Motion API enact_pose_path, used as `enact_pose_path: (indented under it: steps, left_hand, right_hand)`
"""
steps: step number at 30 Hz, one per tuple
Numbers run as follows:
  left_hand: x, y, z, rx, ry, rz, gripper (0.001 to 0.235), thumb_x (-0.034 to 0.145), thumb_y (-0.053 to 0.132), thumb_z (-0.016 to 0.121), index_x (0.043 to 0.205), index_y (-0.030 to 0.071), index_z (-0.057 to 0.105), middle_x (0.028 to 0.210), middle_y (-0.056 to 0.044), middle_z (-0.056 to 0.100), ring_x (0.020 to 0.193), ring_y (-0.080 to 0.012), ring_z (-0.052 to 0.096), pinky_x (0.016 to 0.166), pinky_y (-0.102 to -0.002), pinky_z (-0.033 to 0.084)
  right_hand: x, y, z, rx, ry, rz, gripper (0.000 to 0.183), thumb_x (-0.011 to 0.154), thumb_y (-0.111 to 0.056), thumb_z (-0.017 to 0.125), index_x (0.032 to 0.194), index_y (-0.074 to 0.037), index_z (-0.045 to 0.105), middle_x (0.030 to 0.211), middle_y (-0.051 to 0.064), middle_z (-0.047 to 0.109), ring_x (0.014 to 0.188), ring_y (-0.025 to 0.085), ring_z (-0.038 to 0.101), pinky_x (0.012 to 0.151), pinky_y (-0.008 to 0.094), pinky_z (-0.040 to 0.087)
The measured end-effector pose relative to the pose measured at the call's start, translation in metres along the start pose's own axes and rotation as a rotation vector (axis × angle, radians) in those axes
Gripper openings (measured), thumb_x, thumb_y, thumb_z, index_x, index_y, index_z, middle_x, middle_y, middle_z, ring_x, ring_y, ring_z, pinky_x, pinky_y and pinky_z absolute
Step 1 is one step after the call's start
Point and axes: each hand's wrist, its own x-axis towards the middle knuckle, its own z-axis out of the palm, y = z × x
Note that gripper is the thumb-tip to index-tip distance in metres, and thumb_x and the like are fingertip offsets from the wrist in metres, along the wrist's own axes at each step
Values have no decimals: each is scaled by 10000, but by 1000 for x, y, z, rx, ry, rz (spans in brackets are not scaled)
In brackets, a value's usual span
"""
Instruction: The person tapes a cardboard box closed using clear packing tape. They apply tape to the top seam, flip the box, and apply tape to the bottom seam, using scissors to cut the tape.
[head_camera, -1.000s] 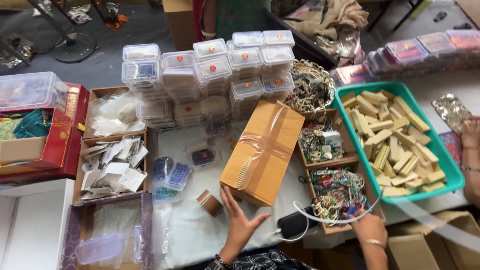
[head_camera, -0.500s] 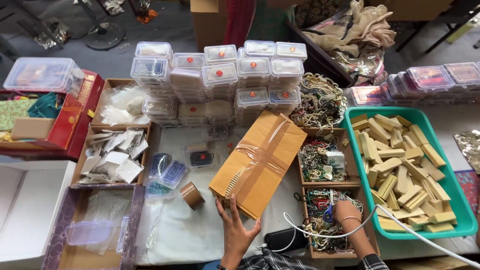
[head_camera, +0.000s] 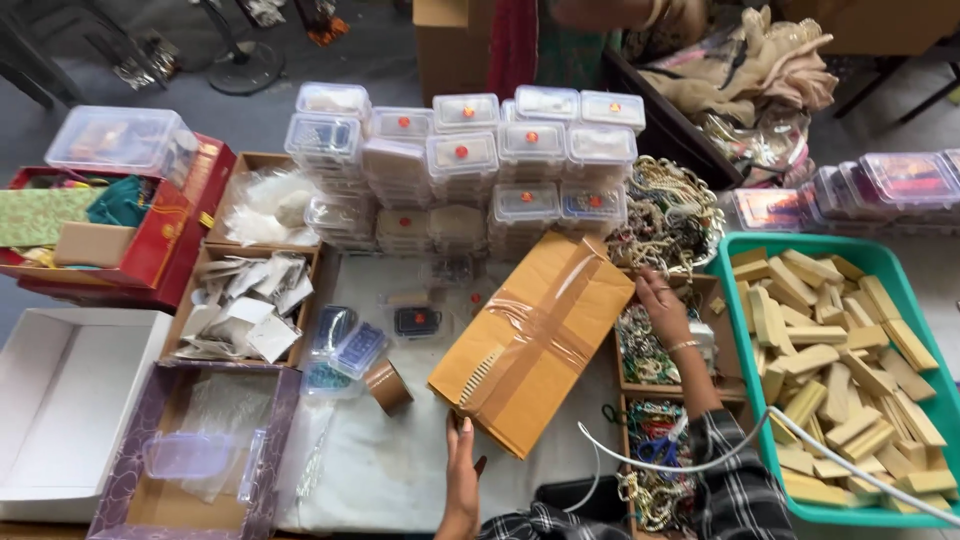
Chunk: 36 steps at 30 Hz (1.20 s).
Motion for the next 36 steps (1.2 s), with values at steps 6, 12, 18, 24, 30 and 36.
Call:
enact_pose_path:
  steps: [6, 12, 18, 24, 30, 36]
  left_hand:
    - [18, -9, -3, -93, 115, 50, 813, 922, 643, 349, 1630, 291, 160, 1698, 67, 223, 1548, -154, 205, 1191, -496, 239]
    - [44, -28, -95, -28, 284, 72, 824, 965, 534, 502, 1604, 119, 190, 1658, -89, 290, 1511, -208, 285, 1203, -422, 206]
    - [95, -100, -245, 168, 396, 299, 755, 897, 372, 724, 1495, -22, 483, 1418, -263, 594, 1276, -364, 568, 1071, -456, 452]
    - [-24, 13, -74, 1370, 774, 997, 798, 914, 449, 594, 1545, 29, 343, 1614, -240, 310, 1481, -473, 321, 1167, -632, 252]
    - [-23, 31, -14, 1438, 430, 913, 653, 973, 389, 518, 1534, 82, 386, 1616, -151, 337, 1508, -361, 266, 1138, -580, 192]
    - [-22, 47, 19, 1639, 1, 813, 790, 893, 478, 645, 1510, 81, 355, 1591, -135, 309, 1487, -348, 224, 1150, -583, 169]
  right_hand:
    - [-7, -45, 34, 117, -29, 528, 696, 1014, -568, 670, 956, 123, 720, 910, 271, 741, 721, 255, 694, 666, 385, 521]
    - [-117, -86, 16, -181, -221, 391, 634, 887, -661, 581, 897, -64, 794, 591, 95, 691, 533, 181, 653, 521, 329, 482]
    - [-194, -85, 36, 380, -345, 745, 700, 986, -632, 527, 914, 19, 775, 862, 126, 729, 763, 172, 667, 737, 315, 528]
    - [-177, -112, 41, 1036, -366, 1142, 620, 928, -597, 516, 1193, -65, 692, 1090, 67, 760, 985, 183, 700, 879, 314, 550]
    - [-184, -76, 43, 1282, -202, 1032, 218, 972, -260, 722, 1113, -106, 658, 1052, 26, 710, 926, 155, 659, 829, 315, 560]
    - [-168, -159, 18, 932, 61, 611, 144, 976, -112, 731, 1002, -88, 592, 927, 63, 711, 801, 147, 689, 748, 302, 567]
